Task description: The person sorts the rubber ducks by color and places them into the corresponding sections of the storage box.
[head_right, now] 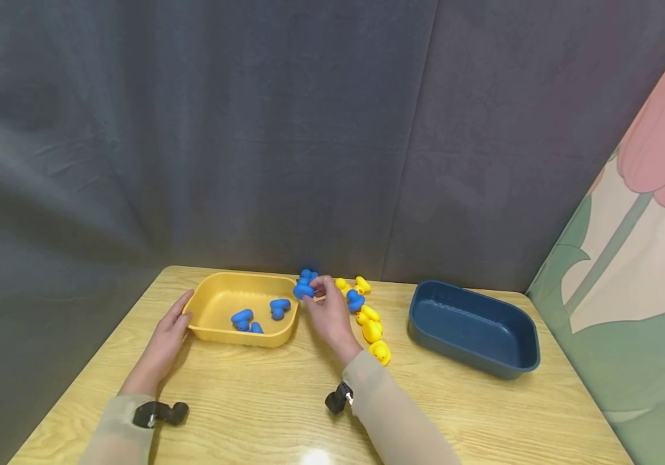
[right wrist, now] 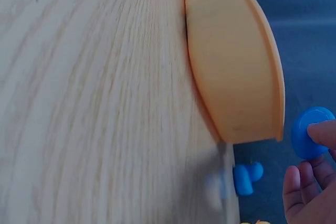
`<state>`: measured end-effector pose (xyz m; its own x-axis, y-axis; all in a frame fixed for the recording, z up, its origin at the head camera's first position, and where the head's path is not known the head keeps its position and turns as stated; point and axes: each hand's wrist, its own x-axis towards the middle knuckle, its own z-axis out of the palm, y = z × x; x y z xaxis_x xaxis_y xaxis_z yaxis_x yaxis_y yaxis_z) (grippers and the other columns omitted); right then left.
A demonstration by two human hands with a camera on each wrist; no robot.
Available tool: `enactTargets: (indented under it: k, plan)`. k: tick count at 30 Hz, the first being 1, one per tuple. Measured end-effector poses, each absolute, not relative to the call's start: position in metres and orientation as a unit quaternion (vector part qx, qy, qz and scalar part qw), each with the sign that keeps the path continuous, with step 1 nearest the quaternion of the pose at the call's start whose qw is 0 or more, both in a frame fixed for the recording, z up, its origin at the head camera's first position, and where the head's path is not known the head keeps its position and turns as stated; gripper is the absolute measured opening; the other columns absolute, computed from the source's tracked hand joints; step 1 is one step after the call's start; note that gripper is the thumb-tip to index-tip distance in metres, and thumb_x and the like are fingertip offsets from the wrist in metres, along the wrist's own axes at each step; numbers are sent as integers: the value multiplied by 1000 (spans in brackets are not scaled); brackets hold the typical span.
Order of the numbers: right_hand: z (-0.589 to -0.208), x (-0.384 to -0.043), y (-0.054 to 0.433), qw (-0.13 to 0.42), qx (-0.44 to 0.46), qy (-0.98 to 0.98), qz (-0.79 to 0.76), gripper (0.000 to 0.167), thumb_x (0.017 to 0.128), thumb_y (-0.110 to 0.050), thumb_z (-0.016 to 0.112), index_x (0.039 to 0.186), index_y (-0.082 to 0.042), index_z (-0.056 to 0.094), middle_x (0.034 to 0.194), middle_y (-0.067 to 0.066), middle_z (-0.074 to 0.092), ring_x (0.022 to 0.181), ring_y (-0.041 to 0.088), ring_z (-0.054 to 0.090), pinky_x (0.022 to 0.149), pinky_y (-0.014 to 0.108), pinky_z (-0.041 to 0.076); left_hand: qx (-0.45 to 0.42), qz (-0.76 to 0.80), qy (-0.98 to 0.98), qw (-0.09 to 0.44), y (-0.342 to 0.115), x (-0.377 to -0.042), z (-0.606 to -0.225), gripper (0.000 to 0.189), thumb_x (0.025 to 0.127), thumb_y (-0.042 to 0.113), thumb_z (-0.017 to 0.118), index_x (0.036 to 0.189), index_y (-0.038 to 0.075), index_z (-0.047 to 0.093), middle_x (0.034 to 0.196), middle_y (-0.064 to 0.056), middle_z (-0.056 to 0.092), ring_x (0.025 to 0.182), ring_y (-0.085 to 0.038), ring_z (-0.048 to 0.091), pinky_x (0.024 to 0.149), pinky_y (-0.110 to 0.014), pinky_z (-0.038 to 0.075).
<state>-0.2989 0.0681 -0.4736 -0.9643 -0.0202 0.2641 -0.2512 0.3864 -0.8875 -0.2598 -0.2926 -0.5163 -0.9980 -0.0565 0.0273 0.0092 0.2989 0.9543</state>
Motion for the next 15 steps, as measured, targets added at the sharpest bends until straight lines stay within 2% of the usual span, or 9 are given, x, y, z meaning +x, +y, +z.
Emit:
enactTargets:
  k: [15]
  plan:
    - [-472, -286, 51, 84, 158, -837, 518, 20, 102, -6, 80, 118, -10, 67, 117, 8, 69, 116, 33, 64, 102, 53, 58, 22, -596, -802, 28, -292, -261, -517, 63, 120, 27, 39, 179, 25, 20, 184, -8, 17, 169, -32, 12, 135, -55, 14]
